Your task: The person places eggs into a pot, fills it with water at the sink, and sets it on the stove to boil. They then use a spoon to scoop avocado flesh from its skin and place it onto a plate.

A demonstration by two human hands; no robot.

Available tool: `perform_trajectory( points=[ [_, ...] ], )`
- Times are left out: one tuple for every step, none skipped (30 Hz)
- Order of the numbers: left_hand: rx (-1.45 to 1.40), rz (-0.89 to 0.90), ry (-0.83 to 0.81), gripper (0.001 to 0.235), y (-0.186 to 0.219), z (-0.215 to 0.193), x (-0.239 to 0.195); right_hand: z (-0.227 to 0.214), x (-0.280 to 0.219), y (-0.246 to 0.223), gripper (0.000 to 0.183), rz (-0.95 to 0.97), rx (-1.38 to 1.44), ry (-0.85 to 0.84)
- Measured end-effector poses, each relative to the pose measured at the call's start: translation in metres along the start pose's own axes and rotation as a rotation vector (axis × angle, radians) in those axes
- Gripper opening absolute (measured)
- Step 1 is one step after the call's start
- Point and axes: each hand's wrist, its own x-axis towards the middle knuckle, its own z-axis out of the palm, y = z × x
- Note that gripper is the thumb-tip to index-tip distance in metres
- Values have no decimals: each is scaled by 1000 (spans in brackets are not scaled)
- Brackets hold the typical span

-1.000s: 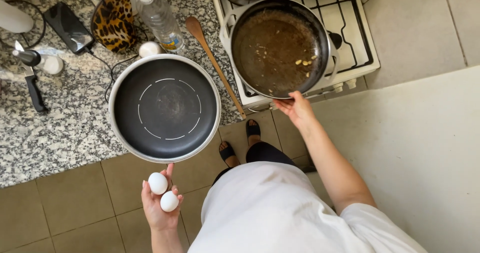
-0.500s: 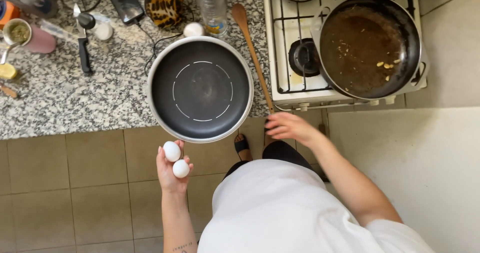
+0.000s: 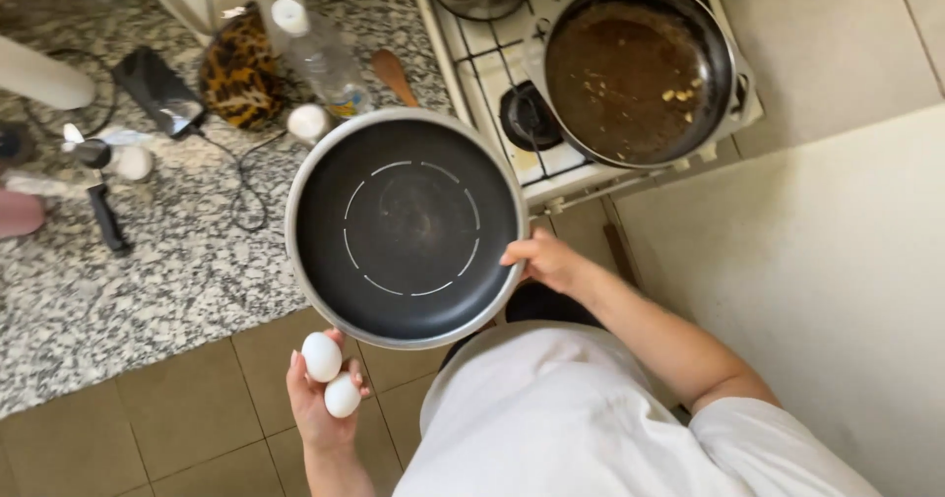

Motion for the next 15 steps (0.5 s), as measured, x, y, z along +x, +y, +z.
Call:
perform_trajectory(
  points=[
    [8,-19,-6,44,5,13,-1,-7,-24,-12,14,4,13,17],
    [74,-26,-129,46,10,27,3,-13,-42,-29,33,-44,-52,-4],
    [140,-33,-252,49,16,42,5,-18,-62,-46,52,-92,-117,-25],
    [145,-38,-267,49,20,55,8,-30,-70,-46,52,-102,-110,-14],
    [220,-35,-361,51,23,70,10,-43,-77,-47,52,-257,-59,-22],
    [299,-38,-458,53,26,84,12,-55,-87,-45,53,-412,-3,-25],
    [307,-48,-478,53,24,95,15,-69,-93,-39,53,-423,7,-8],
    [324,-69,-551,52,23,107,18,-82,-98,-35,44,-454,24,2],
    [340,-90,-625,51,21,120,22,-95,-103,-31,36,-484,41,11],
    [348,-96,-637,51,19,134,26,-112,-104,-21,36,-493,50,22],
    [367,-97,-676,51,16,147,31,-129,-104,-12,43,-543,148,17],
    [385,-101,-714,51,12,162,35,-147,-106,-1,51,-590,246,14],
    [391,-111,-726,51,4,171,37,-162,-102,16,51,-597,255,27],
    [373,-150,-746,51,-4,182,40,-178,-96,28,51,-676,477,-33],
    [354,-190,-766,50,-13,193,43,-194,-90,40,51,-752,698,-97]
  ],
)
